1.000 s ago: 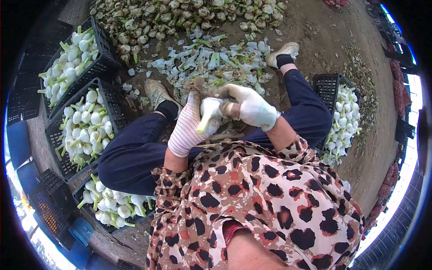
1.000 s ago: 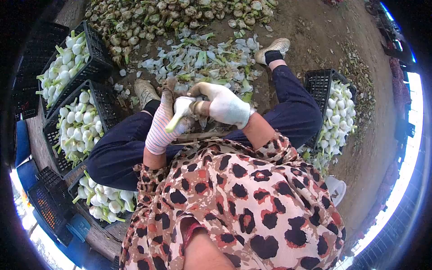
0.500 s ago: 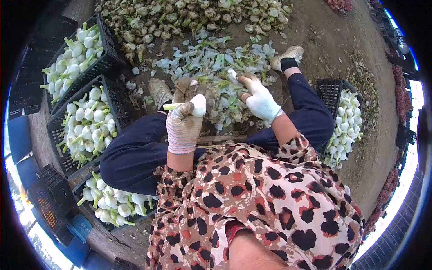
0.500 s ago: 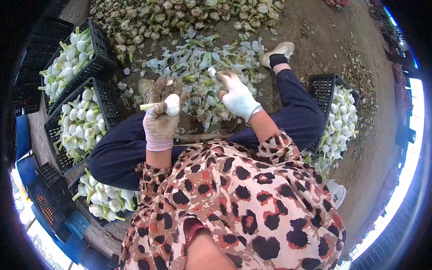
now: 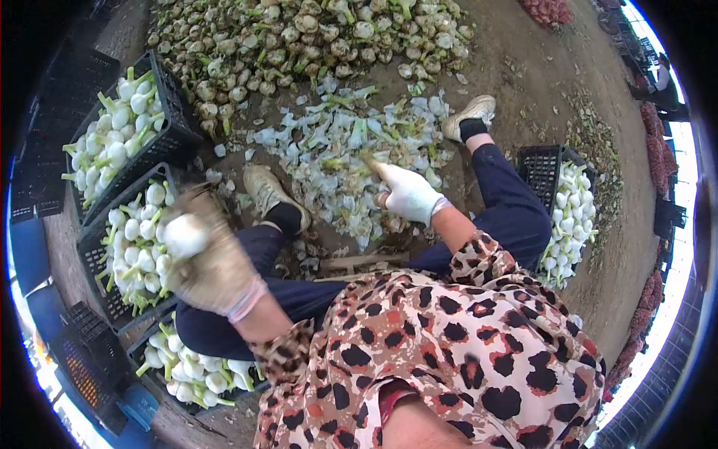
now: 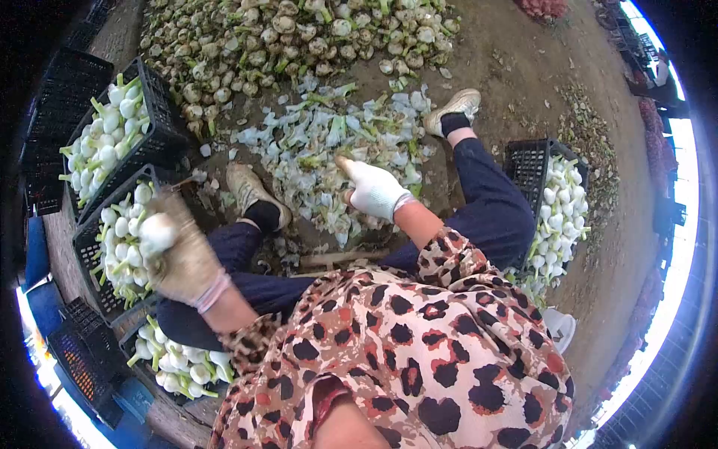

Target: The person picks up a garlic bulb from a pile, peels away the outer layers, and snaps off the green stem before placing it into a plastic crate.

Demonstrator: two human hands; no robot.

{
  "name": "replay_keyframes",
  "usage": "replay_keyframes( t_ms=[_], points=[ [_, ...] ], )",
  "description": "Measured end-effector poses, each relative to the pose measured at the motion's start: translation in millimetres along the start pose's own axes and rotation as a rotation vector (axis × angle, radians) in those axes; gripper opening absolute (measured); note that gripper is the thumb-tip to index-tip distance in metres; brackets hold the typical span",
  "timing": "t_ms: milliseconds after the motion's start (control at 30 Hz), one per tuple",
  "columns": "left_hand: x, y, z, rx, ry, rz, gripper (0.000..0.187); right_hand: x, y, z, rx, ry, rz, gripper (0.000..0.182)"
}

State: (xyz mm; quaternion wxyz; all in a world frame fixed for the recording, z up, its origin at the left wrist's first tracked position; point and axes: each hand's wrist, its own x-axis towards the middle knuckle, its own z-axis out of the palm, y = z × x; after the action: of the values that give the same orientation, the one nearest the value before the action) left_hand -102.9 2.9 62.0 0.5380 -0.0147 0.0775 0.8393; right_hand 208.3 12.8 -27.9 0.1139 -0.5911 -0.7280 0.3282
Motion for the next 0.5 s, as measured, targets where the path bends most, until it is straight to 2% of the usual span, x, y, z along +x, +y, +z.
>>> replay_keyframes(
  t_ms=[33, 67, 100, 167, 200, 233, 267, 300, 333, 367, 400, 433, 500],
  points=[
    [7.5, 17.8, 2.7, -0.005, -0.012, 0.122, 0.053, 10.1, 9.4, 3.4, -0.015, 0.004, 0.025, 0.03],
    [12.9, 29.2, -7.2, -0.013, 0.017, 0.116, 0.047, 28.3, 16.6, 0.3, -0.044, -0.176, 0.145, 0.035],
    [17.9, 32.5, -22.1, -0.02, 0.047, 0.108, 0.042, 42.5, 23.2, -2.1, -0.051, -0.167, 0.141, 0.035],
    [16.7, 5.0, -43.5, 0.118, 0.302, -0.044, 0.031, 68.0, 27.3, -8.7, -0.011, -0.198, 0.224, 0.037],
    [14.7, -10.9, -56.4, 0.225, 0.378, -0.208, 0.023, 82.9, 41.1, -1.4, 0.053, -0.08, 0.185, 0.038],
    [-1.5, -42.2, -50.6, 0.32, 0.329, -0.256, 0.026, 92.7, 41.2, -12.8, 0.002, -0.073, 0.195, 0.043],
    [-10.5, -68.6, -44.5, 0.625, 0.25, -0.288, 0.029, 112.1, 46.7, -10.9, -0.017, -0.008, 0.203, 0.047],
    [-15.0, -85.0, -60.1, 0.769, 0.192, -0.34, 0.028, 131.7, 51.9, -8.7, -0.035, 0.054, 0.211, 0.052],
    [-22.1, -92.2, -82.5, 1.072, 0.224, -0.434, 0.023, 150.8, 53.5, -12.1, -0.12, 0.047, 0.247, 0.058],
    [-22.8, -94.6, -75.4, 1.419, -0.056, -0.498, 0.021, 169.6, 47.2, -18.0, -0.207, 0.073, 0.253, 0.058],
    [-28.0, -103.4, -87.7, 1.218, 0.194, -0.684, 0.022, 191.8, 47.6, -20.8, -0.303, 0.084, 0.218, 0.058],
    [-28.5, -105.8, -104.5, 1.389, 0.058, -0.578, 0.022, 215.8, 50.0, -23.5, -0.398, 0.093, 0.181, 0.058],
    [-24.1, -108.7, -86.6, 1.121, 0.305, -0.858, 0.019, 251.6, 47.4, -31.4, -0.518, 0.062, 0.098, 0.056]
  ],
)
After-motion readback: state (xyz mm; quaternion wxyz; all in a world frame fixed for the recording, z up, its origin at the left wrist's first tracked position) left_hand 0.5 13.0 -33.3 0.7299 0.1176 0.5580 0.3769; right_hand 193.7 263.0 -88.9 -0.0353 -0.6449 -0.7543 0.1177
